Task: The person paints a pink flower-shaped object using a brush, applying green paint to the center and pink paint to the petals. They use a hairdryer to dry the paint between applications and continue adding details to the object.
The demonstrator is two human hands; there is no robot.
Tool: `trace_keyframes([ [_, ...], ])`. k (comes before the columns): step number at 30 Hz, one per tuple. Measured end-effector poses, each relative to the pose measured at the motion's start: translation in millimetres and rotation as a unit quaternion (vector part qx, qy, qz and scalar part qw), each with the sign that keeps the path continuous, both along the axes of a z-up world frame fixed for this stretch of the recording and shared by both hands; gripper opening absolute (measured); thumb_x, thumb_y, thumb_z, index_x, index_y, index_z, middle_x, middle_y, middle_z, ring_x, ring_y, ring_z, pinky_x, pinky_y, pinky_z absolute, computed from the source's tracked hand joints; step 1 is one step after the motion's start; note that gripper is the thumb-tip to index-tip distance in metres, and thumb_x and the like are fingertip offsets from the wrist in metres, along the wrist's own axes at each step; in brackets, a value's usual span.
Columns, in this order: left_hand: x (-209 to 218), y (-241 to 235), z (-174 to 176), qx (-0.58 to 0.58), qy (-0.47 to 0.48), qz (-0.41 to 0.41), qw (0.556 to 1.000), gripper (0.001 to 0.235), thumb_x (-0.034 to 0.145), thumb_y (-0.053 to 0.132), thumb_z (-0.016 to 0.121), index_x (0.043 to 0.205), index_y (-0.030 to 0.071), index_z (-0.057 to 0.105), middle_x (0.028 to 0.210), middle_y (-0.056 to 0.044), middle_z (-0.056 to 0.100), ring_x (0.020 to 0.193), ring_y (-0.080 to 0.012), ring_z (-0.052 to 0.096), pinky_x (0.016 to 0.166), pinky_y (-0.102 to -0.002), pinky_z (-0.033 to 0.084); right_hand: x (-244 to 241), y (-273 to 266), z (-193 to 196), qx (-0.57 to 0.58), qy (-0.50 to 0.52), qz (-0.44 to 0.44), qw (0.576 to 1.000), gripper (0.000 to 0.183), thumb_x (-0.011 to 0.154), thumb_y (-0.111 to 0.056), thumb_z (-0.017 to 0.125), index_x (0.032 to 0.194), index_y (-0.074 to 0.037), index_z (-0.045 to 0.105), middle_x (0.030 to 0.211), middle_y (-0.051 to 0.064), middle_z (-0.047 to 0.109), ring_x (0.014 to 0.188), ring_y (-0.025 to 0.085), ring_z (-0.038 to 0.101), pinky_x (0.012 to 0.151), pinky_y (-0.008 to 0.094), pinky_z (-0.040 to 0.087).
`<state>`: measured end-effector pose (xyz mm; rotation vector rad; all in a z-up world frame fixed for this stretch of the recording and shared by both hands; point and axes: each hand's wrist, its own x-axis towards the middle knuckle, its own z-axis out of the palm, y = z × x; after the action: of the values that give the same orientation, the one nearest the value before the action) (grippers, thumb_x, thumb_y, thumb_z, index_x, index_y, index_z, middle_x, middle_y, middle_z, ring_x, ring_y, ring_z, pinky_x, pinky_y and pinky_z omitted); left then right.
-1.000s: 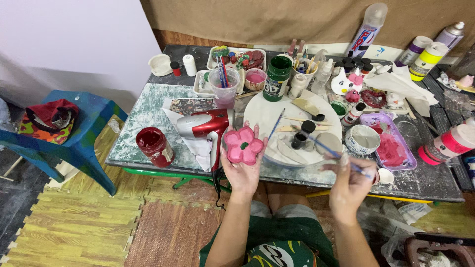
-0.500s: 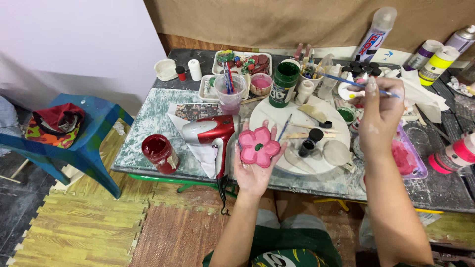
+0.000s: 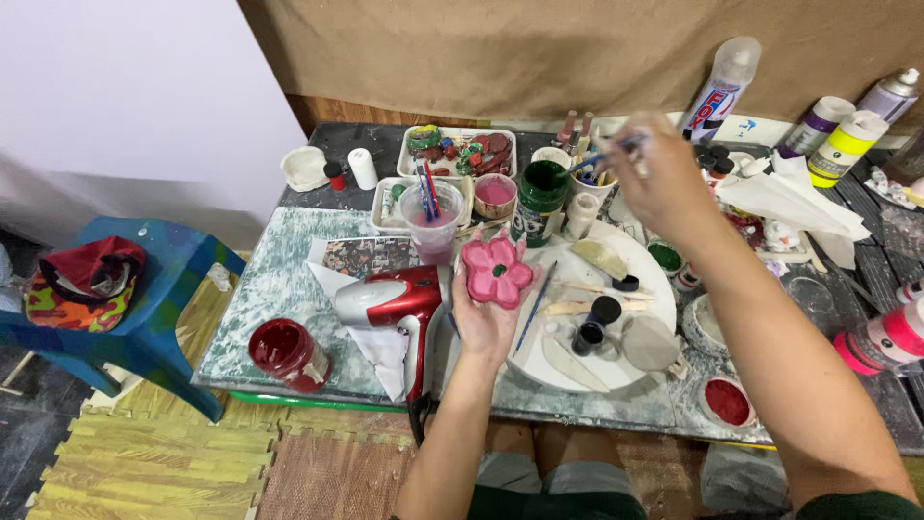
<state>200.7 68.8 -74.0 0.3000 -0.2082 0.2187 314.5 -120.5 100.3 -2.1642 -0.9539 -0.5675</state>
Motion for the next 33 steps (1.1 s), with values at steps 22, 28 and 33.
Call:
trace_keyframes([
  [22, 4.1, -22.9, -13.3, -0.017, 0.093, 0.018, 0.995, 0.062, 0.105, 0.049, 0.03, 0.16, 0.022, 0.03, 0.16, -0.006, 0.043, 0.148, -0.0304, 0.042, 0.115, -0.056, 0.037, 73.6, -16.4, -44.0, 0.214, 0.172, 0.066, 0.959, 0.017, 0.116, -0.014, 0.057, 0.104, -0.007, 0.046, 0.087, 0.003, 0.062, 0.08, 0.011, 0.067, 0.069, 0.026, 0.051],
  [28, -0.3, -32.2, -17.3, -0.032, 0.102, 0.033, 0.994, 0.06, 0.105, 0.047, 0.029, 0.158, 0.021, 0.031, 0.159, -0.008, 0.042, 0.148, -0.0317, 0.041, 0.117, -0.058, 0.037, 47.0, -37.4, -37.1, 0.204, 0.163, 0.092, 0.961, 0.014, 0.118, -0.011, 0.052, 0.109, -0.005, 0.045, 0.094, 0.004, 0.063, 0.089, 0.012, 0.07, 0.079, 0.029, 0.058],
  [33, -1.6, -39.5, -28.4, -0.049, 0.051, 0.037, 0.997, 0.061, 0.106, 0.046, 0.028, 0.159, 0.017, 0.031, 0.159, -0.013, 0.043, 0.148, -0.0349, 0.041, 0.118, -0.057, 0.039, 39.8, -39.2, -55.8, 0.21, 0.121, 0.085, 0.966, 0.012, 0.118, -0.01, 0.052, 0.11, -0.004, 0.046, 0.097, 0.007, 0.067, 0.094, 0.016, 0.072, 0.084, 0.029, 0.058],
])
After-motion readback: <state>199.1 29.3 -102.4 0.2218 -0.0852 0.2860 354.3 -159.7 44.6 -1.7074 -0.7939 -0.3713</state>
